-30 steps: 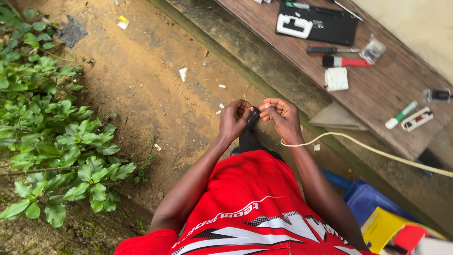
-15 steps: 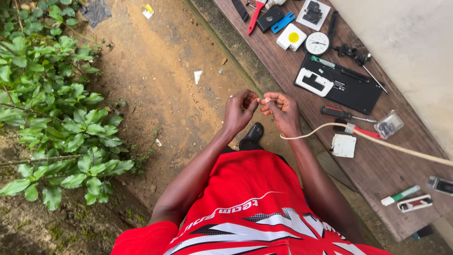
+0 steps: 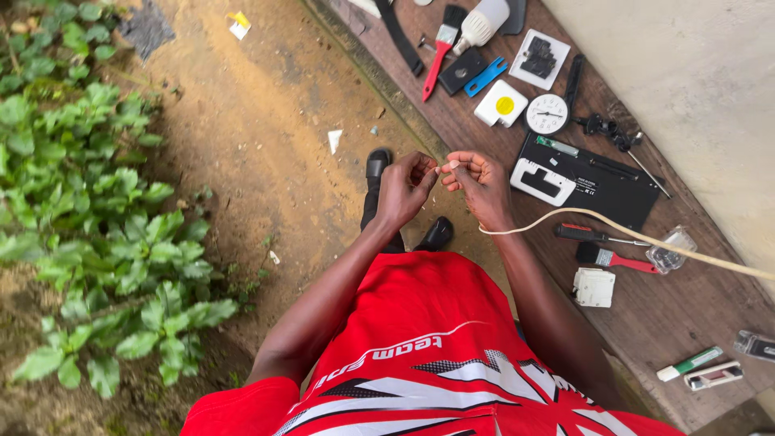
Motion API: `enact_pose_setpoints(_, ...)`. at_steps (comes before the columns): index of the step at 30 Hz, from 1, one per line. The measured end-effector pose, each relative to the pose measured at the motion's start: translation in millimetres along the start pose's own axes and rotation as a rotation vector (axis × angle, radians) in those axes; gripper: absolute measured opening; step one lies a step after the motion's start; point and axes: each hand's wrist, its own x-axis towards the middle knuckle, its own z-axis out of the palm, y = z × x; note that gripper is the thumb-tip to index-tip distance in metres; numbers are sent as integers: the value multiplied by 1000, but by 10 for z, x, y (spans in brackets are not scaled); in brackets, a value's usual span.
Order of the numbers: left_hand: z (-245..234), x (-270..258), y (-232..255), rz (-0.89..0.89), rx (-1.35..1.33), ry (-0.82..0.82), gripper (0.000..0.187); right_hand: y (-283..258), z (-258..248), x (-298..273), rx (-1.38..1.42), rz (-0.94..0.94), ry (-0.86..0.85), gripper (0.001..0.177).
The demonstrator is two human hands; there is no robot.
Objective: The person picks up and cleans various electronic parts including a black plastic housing, a small printed circuit board, and a box using a brush and a cloth by hand.
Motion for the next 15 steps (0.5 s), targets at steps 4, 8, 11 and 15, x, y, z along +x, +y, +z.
enact_pose_setpoints(4,-123,521,0,65,-20,-88,13,-109,68,324,44,-21,100,27)
enact_pose_setpoints(8,-302,1051,-2,87,-29,-179,14,-168,188,692,0,-19,207,25)
enact_pose_setpoints(11,-455,1360,-21,113,-42,-215,14,-171,333,912,-47,-15,286,23)
enact_pose_setpoints(15,-614,1709,-19,148,-52,-268,13,-232,471,1112,-71,-32,372,21)
